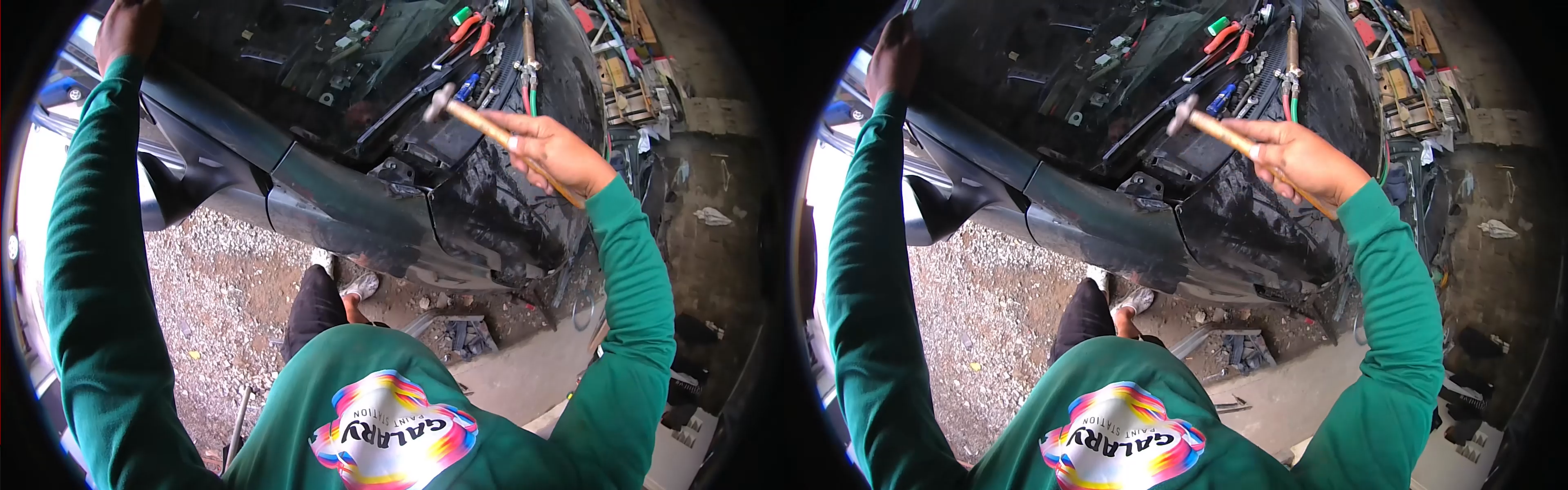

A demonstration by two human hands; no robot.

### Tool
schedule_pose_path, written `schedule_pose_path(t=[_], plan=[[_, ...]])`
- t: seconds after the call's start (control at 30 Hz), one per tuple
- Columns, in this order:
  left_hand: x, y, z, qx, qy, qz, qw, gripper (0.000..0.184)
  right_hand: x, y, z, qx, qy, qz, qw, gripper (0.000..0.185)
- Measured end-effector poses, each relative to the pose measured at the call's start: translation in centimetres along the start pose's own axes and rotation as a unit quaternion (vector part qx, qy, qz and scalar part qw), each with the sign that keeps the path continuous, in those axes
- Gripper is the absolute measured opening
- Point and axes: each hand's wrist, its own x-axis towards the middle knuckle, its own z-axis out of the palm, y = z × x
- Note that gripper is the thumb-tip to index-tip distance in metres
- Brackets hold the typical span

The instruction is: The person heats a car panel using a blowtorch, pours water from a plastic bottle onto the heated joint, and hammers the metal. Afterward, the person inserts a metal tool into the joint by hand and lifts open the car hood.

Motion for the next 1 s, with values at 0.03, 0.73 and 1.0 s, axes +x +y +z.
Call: schedule_pose_path(t=[0.03, 0.73, 1.0], plan=[[0.0, 0.0, -0.1, 0.003, -0.001, -0.004, 1.0, 0.055, 0.2, 0.0, 0.7, 0.005, 0.026, -0.007, 1.0, 0.062], [-0.6, 1.9, -1.0, 0.036, -0.015, -0.039, 0.998, 0.055, -0.9, 2.7, 3.8, -0.138, -0.069, -0.022, 0.988, 0.062], [-1.0, 2.3, -1.4, 0.027, 0.016, -0.002, 0.999, 0.052, -1.7, 7.0, 14.4, -0.313, 0.299, -0.4, 0.808, 0.084]])
